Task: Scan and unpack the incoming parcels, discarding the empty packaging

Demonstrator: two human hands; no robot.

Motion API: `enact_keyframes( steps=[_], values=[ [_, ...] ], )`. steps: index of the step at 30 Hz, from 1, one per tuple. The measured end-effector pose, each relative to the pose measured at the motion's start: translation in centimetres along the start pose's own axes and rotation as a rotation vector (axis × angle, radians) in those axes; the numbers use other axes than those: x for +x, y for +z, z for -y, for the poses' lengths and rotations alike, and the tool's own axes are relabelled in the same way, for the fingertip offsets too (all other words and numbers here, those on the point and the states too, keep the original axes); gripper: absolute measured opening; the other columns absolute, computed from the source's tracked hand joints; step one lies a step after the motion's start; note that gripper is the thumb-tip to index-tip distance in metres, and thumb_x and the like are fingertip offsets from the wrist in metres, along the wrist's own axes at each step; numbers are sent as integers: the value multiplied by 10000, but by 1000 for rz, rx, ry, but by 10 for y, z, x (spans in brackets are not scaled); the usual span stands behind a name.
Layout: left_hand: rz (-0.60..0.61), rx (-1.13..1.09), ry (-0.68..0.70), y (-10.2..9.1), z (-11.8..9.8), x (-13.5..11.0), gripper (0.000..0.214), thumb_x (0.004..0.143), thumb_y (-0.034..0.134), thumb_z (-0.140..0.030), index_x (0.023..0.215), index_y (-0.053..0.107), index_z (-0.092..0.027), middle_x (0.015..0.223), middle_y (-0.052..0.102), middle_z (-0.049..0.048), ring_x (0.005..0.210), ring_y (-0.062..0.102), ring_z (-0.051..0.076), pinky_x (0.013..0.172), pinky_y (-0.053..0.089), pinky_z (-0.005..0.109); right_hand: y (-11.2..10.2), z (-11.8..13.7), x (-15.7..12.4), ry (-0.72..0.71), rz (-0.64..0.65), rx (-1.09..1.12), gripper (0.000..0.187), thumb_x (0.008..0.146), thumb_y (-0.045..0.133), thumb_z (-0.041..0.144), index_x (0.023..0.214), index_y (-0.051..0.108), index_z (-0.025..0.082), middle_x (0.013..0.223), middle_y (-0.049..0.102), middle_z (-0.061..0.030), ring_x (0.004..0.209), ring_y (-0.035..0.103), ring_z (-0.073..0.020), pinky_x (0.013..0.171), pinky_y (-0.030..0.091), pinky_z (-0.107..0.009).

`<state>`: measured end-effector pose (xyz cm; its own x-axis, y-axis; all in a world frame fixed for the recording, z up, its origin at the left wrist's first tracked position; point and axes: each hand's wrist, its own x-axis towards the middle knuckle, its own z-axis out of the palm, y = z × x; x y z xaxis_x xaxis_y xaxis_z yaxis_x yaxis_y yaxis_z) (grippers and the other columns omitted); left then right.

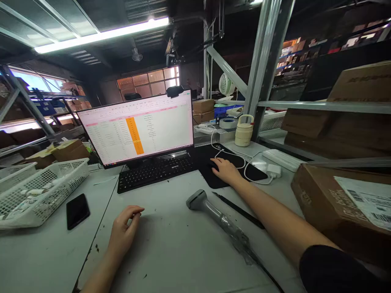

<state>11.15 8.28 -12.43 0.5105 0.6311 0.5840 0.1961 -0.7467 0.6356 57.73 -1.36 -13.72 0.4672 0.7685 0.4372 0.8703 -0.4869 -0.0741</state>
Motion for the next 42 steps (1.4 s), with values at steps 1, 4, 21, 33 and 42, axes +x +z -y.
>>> enact_keyframes(
  steps=[1,4,21,33,42],
  values=[
    [20,1,7,1,-2,-2,246,946,528,-364,929,745,-250,925,725,65,829,711,211,694,591,318,1,0,0,12,-1,-10,519,944,523,302,1448,529,177,1409,563,-141,1151,575,-329,964,487,-444],
    [47,7,49,1,-6,-8,221,967,522,-305,957,732,-237,937,715,55,868,695,183,742,575,284,3,-1,0,48,-10,-38,543,936,511,314,1461,515,176,1388,572,-153,1133,569,-351,938,484,-468],
    [84,44,188,-5,-10,-13,190,965,532,-180,1014,703,-248,955,707,11,891,686,133,776,551,221,0,0,-4,51,-18,-81,414,951,530,346,1328,639,214,1337,587,-140,1093,579,-318,896,492,-419],
    [129,61,149,-7,-13,-14,197,978,514,-209,1016,703,-250,944,724,12,863,698,140,740,561,227,1,0,-3,39,-8,-77,409,952,527,339,1325,646,223,1335,584,-131,1103,576,-326,901,500,-430],
    [151,73,116,-7,-11,-15,196,980,514,-243,999,709,-245,934,735,15,857,707,151,737,567,242,1,0,-3,40,-10,-72,399,953,539,335,1323,646,226,1329,586,-130,1104,578,-318,914,489,-418]
  ],
)
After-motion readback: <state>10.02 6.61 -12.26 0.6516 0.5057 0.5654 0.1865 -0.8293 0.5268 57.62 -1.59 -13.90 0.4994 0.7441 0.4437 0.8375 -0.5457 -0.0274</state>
